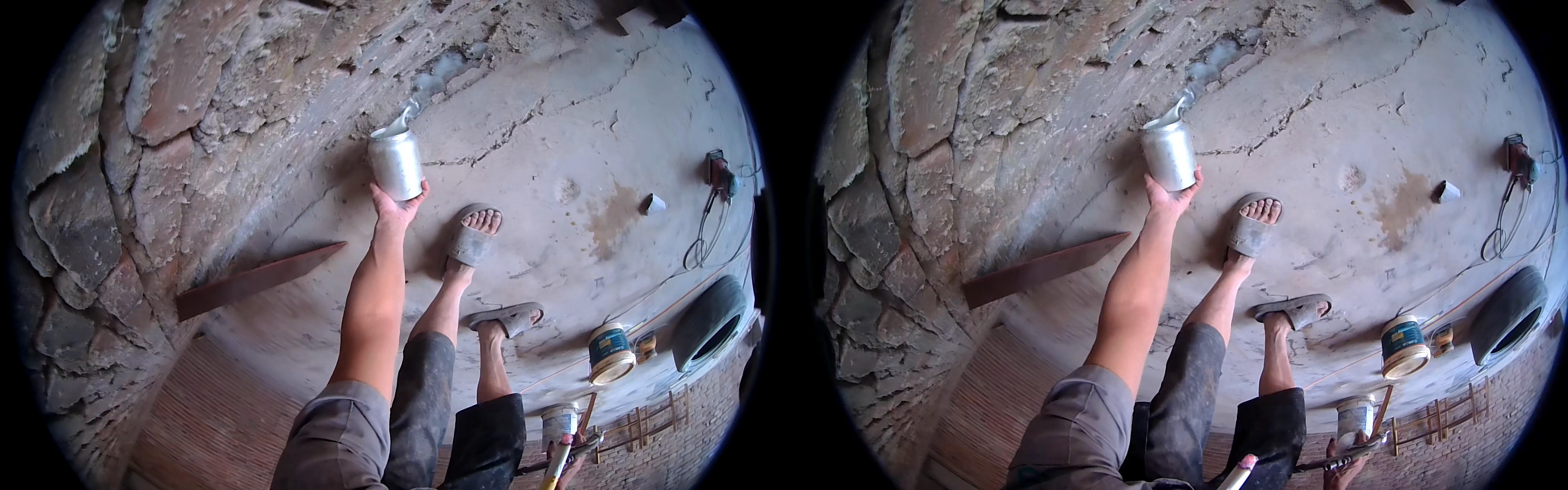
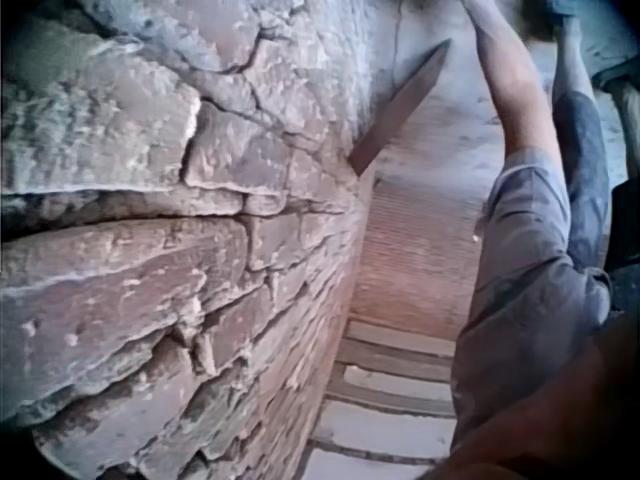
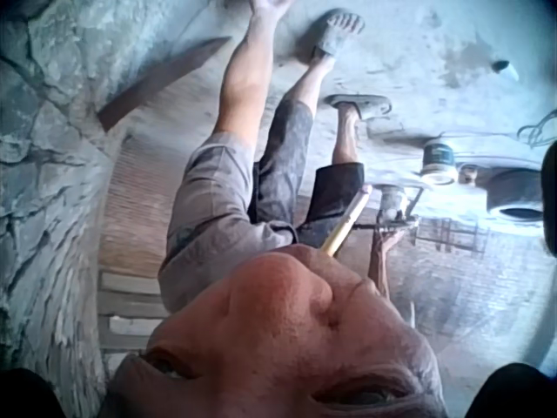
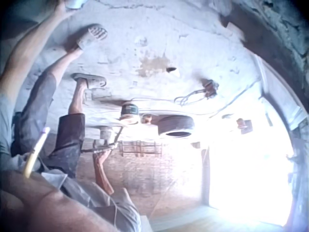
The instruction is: The person spray paints a rectangular wooden board with a reddish-brown finish using a spray gun. They then refill the spray gun from a bucket and adjust the nozzle with a wrench.
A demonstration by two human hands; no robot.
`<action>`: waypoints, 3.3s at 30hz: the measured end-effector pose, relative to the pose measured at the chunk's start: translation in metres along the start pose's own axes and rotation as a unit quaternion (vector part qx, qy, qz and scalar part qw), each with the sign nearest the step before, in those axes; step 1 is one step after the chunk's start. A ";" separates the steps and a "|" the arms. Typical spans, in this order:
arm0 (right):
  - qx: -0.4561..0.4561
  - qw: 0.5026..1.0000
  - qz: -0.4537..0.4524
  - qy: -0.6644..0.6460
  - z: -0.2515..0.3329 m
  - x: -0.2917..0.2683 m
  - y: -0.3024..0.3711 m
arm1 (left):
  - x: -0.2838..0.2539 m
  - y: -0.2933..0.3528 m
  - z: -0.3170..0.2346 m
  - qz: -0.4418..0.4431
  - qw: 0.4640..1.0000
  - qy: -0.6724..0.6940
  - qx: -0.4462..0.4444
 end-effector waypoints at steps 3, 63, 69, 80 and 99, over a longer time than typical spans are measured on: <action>-0.033 0.995 0.034 0.084 -0.003 -0.006 -0.009 | -0.028 0.009 -0.033 -0.057 0.995 0.057 0.059; -0.089 0.974 -0.026 0.206 -0.070 0.021 0.040 | 0.072 0.094 -0.036 -0.357 0.749 -0.383 0.406; -0.099 0.968 -0.062 0.220 -0.100 0.033 0.042 | 0.055 0.089 -0.073 -0.327 0.656 -0.515 0.444; -0.082 0.977 -0.106 0.166 -0.126 0.049 0.065 | 0.085 0.120 -0.054 -0.236 0.466 -0.653 0.548; -0.051 0.980 -0.093 0.166 -0.259 0.017 0.110 | 0.057 0.301 0.027 -0.150 0.799 -0.558 0.166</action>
Point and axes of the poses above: each hand's wrist, its own y-axis away from the middle knuckle, its own x-axis out of the palm, z = x × y, the point moved 4 cm from there along -y, towards the middle knuckle, and after that the axes turned 15 degrees about y, right-handed, at the moved point
